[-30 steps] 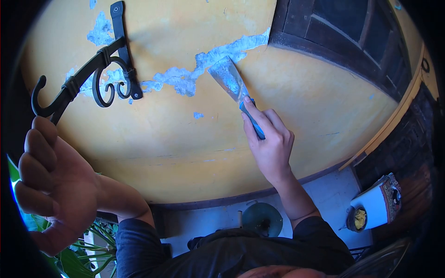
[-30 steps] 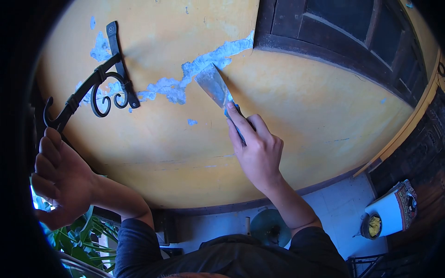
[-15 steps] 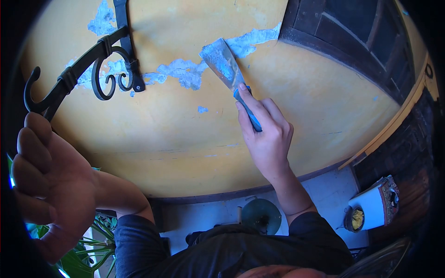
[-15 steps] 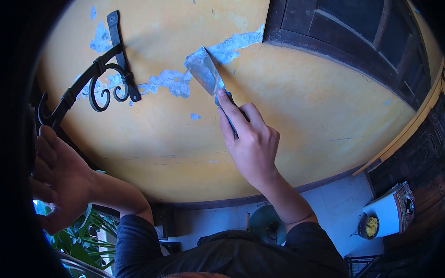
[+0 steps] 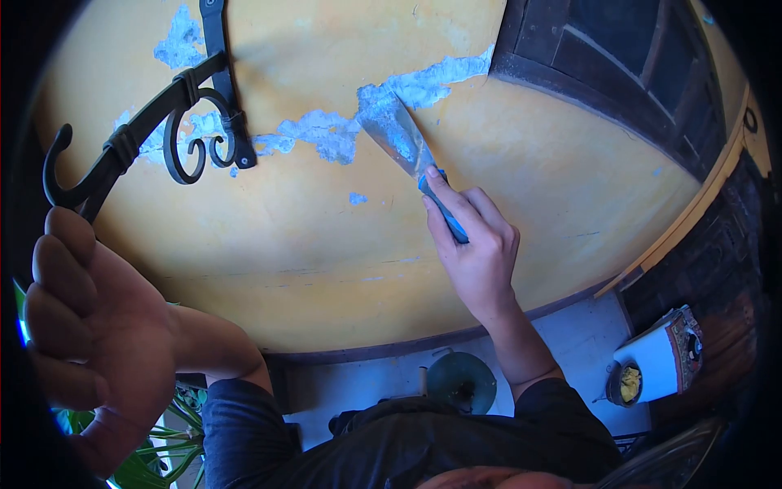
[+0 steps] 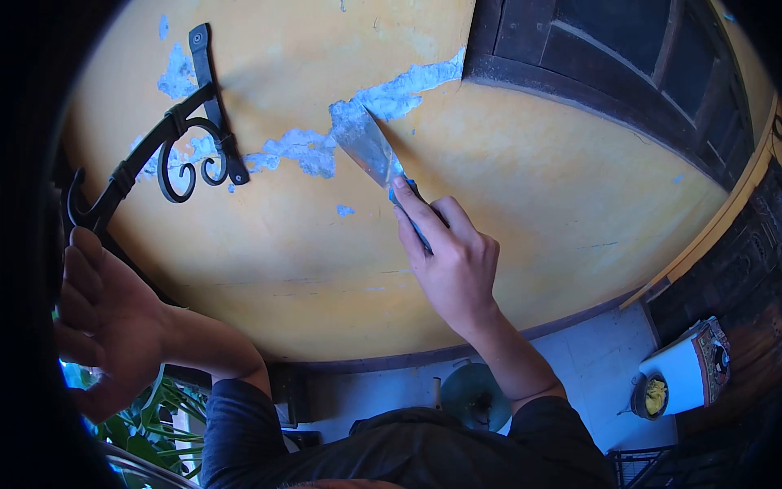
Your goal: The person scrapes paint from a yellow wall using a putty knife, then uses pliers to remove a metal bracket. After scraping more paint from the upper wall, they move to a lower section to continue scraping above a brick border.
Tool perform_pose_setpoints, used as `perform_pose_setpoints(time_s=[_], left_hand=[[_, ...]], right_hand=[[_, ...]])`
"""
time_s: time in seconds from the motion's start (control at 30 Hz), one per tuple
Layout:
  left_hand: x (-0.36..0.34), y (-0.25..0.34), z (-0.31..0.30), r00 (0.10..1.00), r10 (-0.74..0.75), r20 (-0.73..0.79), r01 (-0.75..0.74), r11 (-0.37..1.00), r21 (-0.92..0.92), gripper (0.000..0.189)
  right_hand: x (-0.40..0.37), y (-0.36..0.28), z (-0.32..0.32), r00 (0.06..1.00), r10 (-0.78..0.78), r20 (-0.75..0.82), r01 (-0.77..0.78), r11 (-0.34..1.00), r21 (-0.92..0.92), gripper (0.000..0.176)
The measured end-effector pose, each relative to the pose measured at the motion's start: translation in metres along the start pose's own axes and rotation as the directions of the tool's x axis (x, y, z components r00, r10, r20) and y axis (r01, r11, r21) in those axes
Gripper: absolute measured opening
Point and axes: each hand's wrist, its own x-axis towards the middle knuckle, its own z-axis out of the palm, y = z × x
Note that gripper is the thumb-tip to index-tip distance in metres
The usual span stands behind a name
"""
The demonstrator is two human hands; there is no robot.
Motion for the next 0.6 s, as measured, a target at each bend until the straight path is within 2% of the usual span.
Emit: perform_pose_setpoints(time_s=[0.1,0.23,0.4,0.6], left_hand=[[0.000,0.005,-0.009,0.997,-0.034,0.064,0.030,0.998,0.059,0.067],[-0.002,0.011,-0.010,0.995,-0.089,0.041,0.086,0.994,0.067,0.064],[0.000,0.003,0.004,0.997,-0.025,-0.068,0.032,0.994,0.101,0.058],[0.003,0.001,0.008,0.997,-0.016,-0.072,0.023,0.995,0.100,0.053]], right_hand=[[0.003,-0.004,0.004,1.000,0.000,-0.012,0.000,1.000,0.024,0.043],[-0.009,-0.004,0.000,1.000,0.029,-0.008,-0.029,0.999,0.042,0.043],[0.004,-0.006,0.011,0.999,0.028,-0.019,-0.027,0.998,0.055,0.044],[-0.008,-0.003,0.007,0.998,0.057,-0.040,-0.053,0.994,0.091,0.042]])
